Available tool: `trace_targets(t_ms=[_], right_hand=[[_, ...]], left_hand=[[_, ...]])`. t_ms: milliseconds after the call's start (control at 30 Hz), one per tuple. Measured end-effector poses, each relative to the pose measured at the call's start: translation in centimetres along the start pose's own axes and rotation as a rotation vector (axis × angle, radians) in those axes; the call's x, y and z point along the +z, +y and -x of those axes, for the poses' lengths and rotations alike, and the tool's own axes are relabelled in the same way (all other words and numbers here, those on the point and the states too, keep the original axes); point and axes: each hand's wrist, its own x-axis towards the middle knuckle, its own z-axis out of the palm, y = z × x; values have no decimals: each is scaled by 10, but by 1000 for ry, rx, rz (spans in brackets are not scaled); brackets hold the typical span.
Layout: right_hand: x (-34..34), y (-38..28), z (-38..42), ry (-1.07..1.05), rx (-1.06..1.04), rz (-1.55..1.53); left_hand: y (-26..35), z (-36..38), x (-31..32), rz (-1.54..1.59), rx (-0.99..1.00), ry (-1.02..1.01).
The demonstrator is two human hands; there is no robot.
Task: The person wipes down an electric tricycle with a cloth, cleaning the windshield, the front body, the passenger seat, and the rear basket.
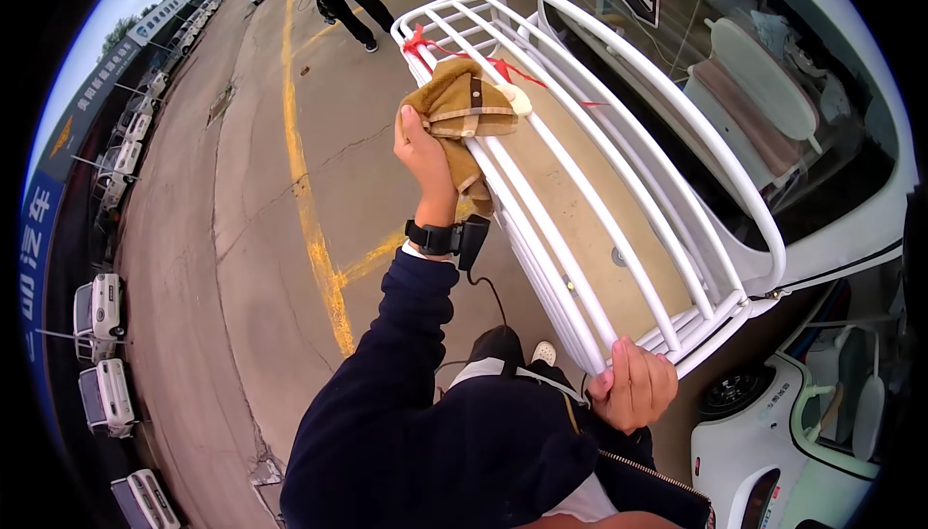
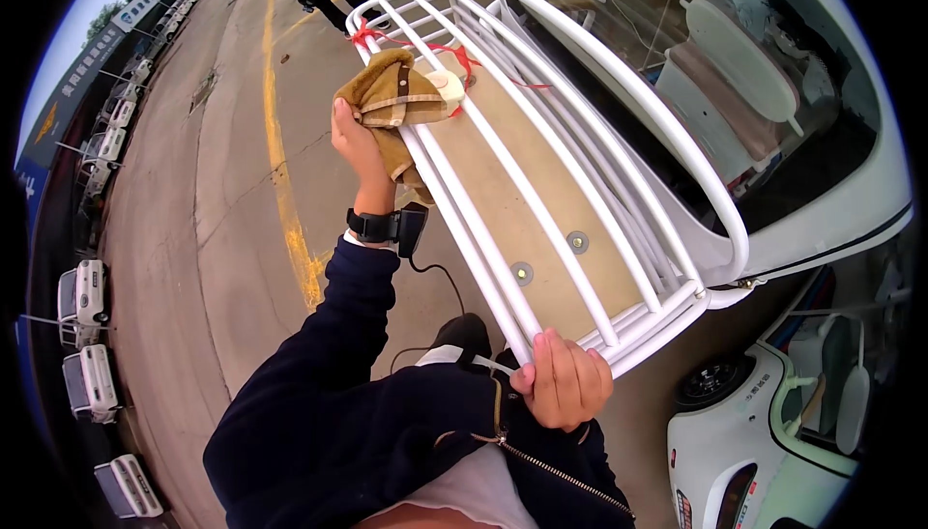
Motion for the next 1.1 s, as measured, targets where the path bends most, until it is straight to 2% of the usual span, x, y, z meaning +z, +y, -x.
trace_targets(t_ms=[33, 67, 133, 200, 267, 333, 400, 433, 467, 533, 600, 667, 700, 733, 767, 800, 833, 900, 933, 967, 1000, 1033, 1100], right_hand=[[0, -1, 0, -3, -1, 16], [-1, -1, 1, -8, -10, 7], [-2, -1, 1, -24, -7, 50], [-7, -2, 4, -59, 7, 49], [-11, -2, 6, -114, 23, 47], [-7, -2, 9, -63, 12, 25], [4, -8, 8, 180, -263, 102], [10, -14, -1, 219, -326, 92], [14, -27, -11, 194, -315, 105], [23, -57, -34, 67, -82, 254], [42, -76, -60, -16, 63, 110], [77, -94, -89, -121, 349, -281], [96, -99, -103, -160, 329, -254], [110, -102, -107, -183, 321, -229], [123, -106, -111, -206, 313, -205], [137, -110, -101, -140, 300, -224], [145, -112, -93, -74, 284, -245], [143, -112, -85, -81, 295, -289], [138, -113, -83, -80, 308, -355], [130, -116, -82, -116, 430, -391], [120, -120, -92, -156, 456, -280], [113, -117, -100, -189, 403, -245], [109, -113, -123, -187, 331, -133]], left_hand=[[2, -2, -6, 147, -156, 175], [6, 1, -13, 144, -155, 188], [32, 8, -20, 408, -360, 307], [27, 7, -42, 340, -379, 272], [15, -3, -57, 41, -376, 179], [24, -13, -54, -14, -343, 140], [38, -23, -43, -166, -49, -8], [45, -28, -40, -102, -8, -145], [52, -31, -39, -101, -35, -158], [60, -37, -34, -147, 236, -401], [69, -30, -35, 0, 322, -703], [80, -27, -32, 90, 576, -1048], [81, -15, -32, 183, 546, -1127], [85, 1, -38, 254, 330, -1131], [85, 5, -43, 292, 245, -1095], [84, 8, -49, 326, 157, -1059], [80, 7, -56, 348, 150, -1062], [69, 0, -73, 598, -144, -985], [63, -3, -75, 611, -155, -992], [57, -8, -75, 699, -130, -873], [53, -16, -73, 782, -103, -754], [50, -25, -69, 794, -107, -769], [47, -47, -59, 433, 118, -637]])
